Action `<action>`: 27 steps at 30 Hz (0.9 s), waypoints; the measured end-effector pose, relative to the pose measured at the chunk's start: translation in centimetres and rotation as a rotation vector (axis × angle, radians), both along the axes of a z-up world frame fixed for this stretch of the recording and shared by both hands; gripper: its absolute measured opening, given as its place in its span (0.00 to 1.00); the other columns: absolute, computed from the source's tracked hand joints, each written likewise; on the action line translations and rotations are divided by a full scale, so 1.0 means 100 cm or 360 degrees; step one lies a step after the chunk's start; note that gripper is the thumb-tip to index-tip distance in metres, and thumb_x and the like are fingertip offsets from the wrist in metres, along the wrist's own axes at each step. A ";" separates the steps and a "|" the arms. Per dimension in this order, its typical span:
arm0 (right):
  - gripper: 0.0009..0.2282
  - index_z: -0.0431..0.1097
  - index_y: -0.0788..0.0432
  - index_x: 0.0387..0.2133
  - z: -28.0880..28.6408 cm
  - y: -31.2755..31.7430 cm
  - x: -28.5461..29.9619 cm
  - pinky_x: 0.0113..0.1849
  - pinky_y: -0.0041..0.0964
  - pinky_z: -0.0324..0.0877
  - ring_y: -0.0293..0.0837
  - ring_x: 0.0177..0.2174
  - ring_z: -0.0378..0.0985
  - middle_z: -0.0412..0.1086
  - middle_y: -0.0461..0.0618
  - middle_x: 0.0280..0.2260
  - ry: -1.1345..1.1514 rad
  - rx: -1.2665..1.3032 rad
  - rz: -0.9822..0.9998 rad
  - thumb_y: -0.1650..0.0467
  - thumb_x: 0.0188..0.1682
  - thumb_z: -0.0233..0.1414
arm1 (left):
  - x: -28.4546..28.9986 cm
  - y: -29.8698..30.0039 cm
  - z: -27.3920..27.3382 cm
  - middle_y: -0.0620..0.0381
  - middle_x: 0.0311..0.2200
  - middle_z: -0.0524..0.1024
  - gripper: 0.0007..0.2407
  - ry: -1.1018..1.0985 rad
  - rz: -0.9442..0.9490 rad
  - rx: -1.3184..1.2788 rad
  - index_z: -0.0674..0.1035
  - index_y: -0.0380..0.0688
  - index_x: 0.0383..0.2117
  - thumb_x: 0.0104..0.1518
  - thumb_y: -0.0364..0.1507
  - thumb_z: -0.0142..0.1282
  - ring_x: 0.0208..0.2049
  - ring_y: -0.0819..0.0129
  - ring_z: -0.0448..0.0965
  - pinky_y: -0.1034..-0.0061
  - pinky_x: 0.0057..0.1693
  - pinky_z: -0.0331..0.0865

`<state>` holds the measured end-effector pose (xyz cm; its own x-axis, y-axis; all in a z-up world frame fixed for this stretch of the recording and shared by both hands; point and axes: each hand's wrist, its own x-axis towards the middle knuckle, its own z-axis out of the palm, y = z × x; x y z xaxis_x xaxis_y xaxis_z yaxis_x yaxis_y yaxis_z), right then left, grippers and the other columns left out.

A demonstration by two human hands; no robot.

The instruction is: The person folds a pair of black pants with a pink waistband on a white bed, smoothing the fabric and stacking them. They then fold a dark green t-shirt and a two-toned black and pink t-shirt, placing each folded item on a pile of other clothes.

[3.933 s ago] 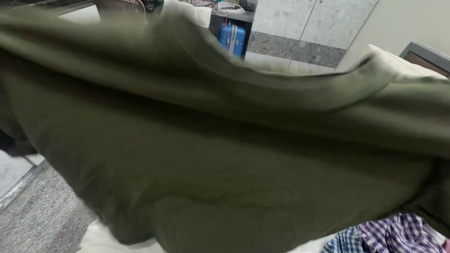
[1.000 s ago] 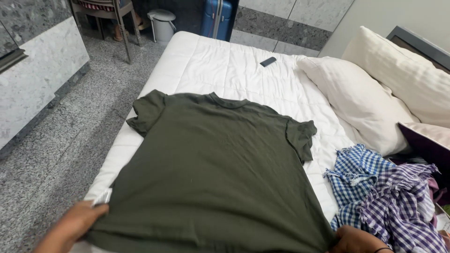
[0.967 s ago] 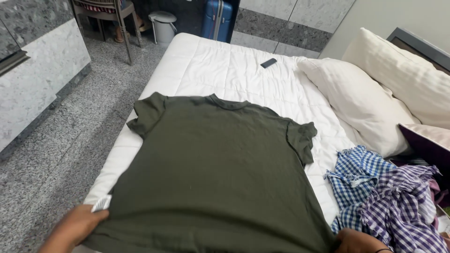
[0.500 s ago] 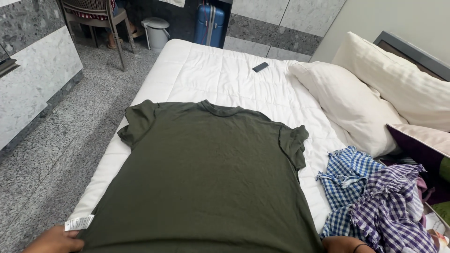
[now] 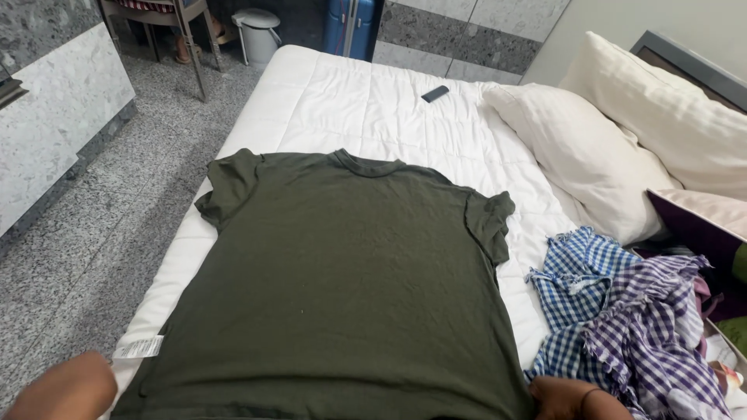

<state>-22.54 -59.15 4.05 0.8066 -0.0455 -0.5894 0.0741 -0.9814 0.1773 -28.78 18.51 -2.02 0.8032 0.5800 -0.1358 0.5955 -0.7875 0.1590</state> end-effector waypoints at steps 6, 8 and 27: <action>0.22 0.76 0.51 0.32 0.090 0.117 0.051 0.41 0.43 0.74 0.49 0.41 0.79 0.74 0.44 0.34 0.0003 -0.0080 0.0147 0.56 0.28 0.73 | 0.018 -0.205 0.119 0.63 0.34 0.83 0.09 -0.0127 -0.0793 -0.0700 0.85 0.57 0.31 0.42 0.28 0.67 0.44 0.65 0.82 0.69 0.52 0.76; 0.21 0.76 0.51 0.32 0.081 0.140 0.049 0.39 0.44 0.73 0.50 0.38 0.80 0.76 0.46 0.30 0.0073 0.0316 0.0293 0.55 0.30 0.70 | 0.018 -0.232 0.104 0.60 0.38 0.80 0.12 0.0037 -0.1085 -0.0769 0.82 0.54 0.35 0.43 0.28 0.69 0.46 0.63 0.80 0.67 0.53 0.74; 0.10 0.81 0.55 0.32 -0.032 0.112 0.041 0.36 0.50 0.75 0.57 0.36 0.81 0.78 0.56 0.34 0.0706 0.0019 0.1047 0.64 0.42 0.61 | 0.010 -0.229 0.105 0.62 0.24 0.81 0.04 0.0771 -0.1066 -0.1228 0.85 0.46 0.22 0.47 0.27 0.71 0.30 0.77 0.80 0.78 0.43 0.73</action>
